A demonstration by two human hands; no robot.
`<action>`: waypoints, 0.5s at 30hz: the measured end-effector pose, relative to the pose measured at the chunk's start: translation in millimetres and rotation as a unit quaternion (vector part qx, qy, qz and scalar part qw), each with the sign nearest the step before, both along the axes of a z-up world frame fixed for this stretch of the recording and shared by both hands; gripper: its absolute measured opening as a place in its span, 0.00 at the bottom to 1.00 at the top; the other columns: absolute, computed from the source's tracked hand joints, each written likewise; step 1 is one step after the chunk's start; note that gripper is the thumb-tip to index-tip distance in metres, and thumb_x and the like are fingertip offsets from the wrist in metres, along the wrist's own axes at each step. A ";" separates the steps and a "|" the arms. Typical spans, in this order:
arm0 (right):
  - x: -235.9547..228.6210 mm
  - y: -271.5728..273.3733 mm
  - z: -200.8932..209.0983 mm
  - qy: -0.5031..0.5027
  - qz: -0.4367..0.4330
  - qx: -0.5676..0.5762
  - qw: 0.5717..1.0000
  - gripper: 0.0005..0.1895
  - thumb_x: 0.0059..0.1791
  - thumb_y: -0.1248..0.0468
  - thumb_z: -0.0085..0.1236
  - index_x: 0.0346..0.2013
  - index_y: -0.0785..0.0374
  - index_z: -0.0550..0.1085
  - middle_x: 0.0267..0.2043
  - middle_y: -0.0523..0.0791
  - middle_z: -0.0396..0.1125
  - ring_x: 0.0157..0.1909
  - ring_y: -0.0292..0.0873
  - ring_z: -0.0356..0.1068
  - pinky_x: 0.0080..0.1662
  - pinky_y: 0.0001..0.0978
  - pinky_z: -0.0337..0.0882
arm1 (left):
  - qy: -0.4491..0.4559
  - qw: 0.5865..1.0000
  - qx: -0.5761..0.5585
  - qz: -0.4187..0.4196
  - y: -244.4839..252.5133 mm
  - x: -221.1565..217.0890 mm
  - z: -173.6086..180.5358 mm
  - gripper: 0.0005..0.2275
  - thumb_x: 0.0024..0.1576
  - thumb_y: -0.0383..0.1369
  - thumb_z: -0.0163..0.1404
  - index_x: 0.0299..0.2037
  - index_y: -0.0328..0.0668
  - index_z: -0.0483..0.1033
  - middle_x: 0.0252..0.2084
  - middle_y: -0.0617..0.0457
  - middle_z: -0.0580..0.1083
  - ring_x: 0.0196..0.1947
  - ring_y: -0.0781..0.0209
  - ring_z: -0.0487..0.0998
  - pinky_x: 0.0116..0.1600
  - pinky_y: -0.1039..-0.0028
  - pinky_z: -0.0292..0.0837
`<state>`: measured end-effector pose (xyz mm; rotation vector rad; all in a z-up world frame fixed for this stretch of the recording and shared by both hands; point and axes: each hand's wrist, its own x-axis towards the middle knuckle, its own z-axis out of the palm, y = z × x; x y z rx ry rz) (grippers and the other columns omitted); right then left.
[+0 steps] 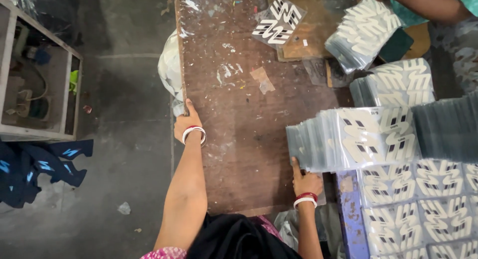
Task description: The person organizes and stacks white adhesive stickers with black geometric patterns on a wooden table. They pick up individual stickers and stacks, align them, and place them into neat piles on the table and a nearby blue shelf.
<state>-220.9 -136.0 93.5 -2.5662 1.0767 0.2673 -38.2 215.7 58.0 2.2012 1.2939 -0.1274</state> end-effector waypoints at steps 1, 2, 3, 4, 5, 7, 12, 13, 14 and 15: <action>-1.0 -2.6 -5.1 0.000 0.011 -0.020 1.000 0.45 0.45 0.22 0.44 0.21 0.60 0.83 0.18 0.48 0.73 0.33 0.56 0.77 0.45 0.50 0.74 | -0.001 1.000 0.000 0.001 -0.3 0.2 0.8 0.40 0.58 0.69 0.33 0.37 0.34 0.84 0.37 0.34 0.80 0.42 0.36 0.82 0.48 0.52 0.75; -2.2 -5.1 -10.4 0.000 0.011 -0.020 1.000 0.45 0.45 0.22 0.44 0.21 0.60 0.83 0.18 0.48 0.73 0.33 0.56 0.77 0.45 0.50 0.74 | -0.001 1.000 0.000 0.000 -0.3 -0.3 -0.4 0.40 0.58 0.69 0.33 0.37 0.34 0.84 0.37 0.34 0.80 0.42 0.36 0.82 0.48 0.52 0.75; -3.5 -7.7 -15.4 0.009 0.021 -0.035 0.999 0.45 0.45 0.22 0.44 0.21 0.60 0.83 0.19 0.48 0.73 0.34 0.58 0.77 0.46 0.52 0.74 | 0.000 1.000 0.002 0.000 -0.4 -0.9 -1.4 0.41 0.58 0.69 0.33 0.37 0.34 0.84 0.36 0.34 0.80 0.42 0.36 0.82 0.48 0.52 0.75; -3.0 -11.2 -20.1 0.018 0.031 -0.050 0.998 0.45 0.46 0.22 0.43 0.21 0.60 0.83 0.19 0.49 0.73 0.35 0.59 0.76 0.46 0.53 0.74 | 0.000 1.000 0.002 -0.001 -1.3 0.0 -2.1 0.41 0.58 0.69 0.33 0.37 0.34 0.84 0.36 0.34 0.80 0.42 0.36 0.82 0.48 0.52 0.75; -2.5 -12.8 -25.1 0.016 0.031 -0.051 0.998 0.45 0.46 0.22 0.43 0.21 0.60 0.83 0.19 0.49 0.73 0.35 0.59 0.76 0.46 0.53 0.74 | -0.002 1.000 0.002 -0.001 -1.0 1.9 -2.8 0.41 0.58 0.69 0.33 0.37 0.34 0.84 0.36 0.34 0.80 0.42 0.36 0.82 0.48 0.52 0.75; -6.3 -16.3 -35.0 0.003 0.042 -0.080 0.996 0.46 0.46 0.21 0.45 0.22 0.61 0.83 0.22 0.53 0.72 0.37 0.62 0.76 0.45 0.54 0.74 | -0.002 1.000 0.011 -0.001 -0.7 0.6 -5.9 0.41 0.58 0.69 0.32 0.37 0.35 0.84 0.36 0.34 0.80 0.41 0.36 0.82 0.48 0.52 0.75; -1.5 -2.6 -4.3 -0.015 0.015 -0.046 0.999 0.46 0.44 0.21 0.47 0.21 0.63 0.81 0.19 0.49 0.72 0.32 0.57 0.77 0.43 0.51 0.75 | 0.002 1.000 0.015 -0.002 1.5 1.6 -15.2 0.41 0.58 0.69 0.32 0.37 0.35 0.84 0.36 0.35 0.80 0.41 0.37 0.82 0.48 0.52 0.75; 2.1 6.0 15.0 -0.014 -0.012 0.011 1.000 0.45 0.43 0.22 0.47 0.19 0.63 0.82 0.16 0.47 0.72 0.31 0.55 0.77 0.44 0.50 0.75 | 0.002 1.000 0.015 -0.002 2.2 1.5 -17.5 0.41 0.58 0.69 0.32 0.37 0.35 0.84 0.36 0.35 0.80 0.41 0.37 0.82 0.47 0.52 0.75; 2.4 6.3 15.5 -0.015 -0.012 0.011 1.000 0.45 0.43 0.22 0.47 0.19 0.63 0.82 0.16 0.47 0.72 0.31 0.55 0.77 0.44 0.50 0.75 | 0.001 1.000 0.015 -0.003 2.1 1.5 -15.0 0.41 0.58 0.69 0.32 0.37 0.35 0.84 0.36 0.35 0.80 0.41 0.37 0.82 0.47 0.52 0.75; 2.6 6.5 15.9 -0.016 -0.012 0.013 1.000 0.44 0.43 0.23 0.48 0.18 0.63 0.82 0.16 0.46 0.71 0.29 0.53 0.76 0.43 0.49 0.75 | -0.004 1.000 0.012 -0.002 1.8 1.5 -12.5 0.40 0.58 0.69 0.32 0.37 0.35 0.84 0.36 0.35 0.80 0.41 0.37 0.82 0.47 0.52 0.75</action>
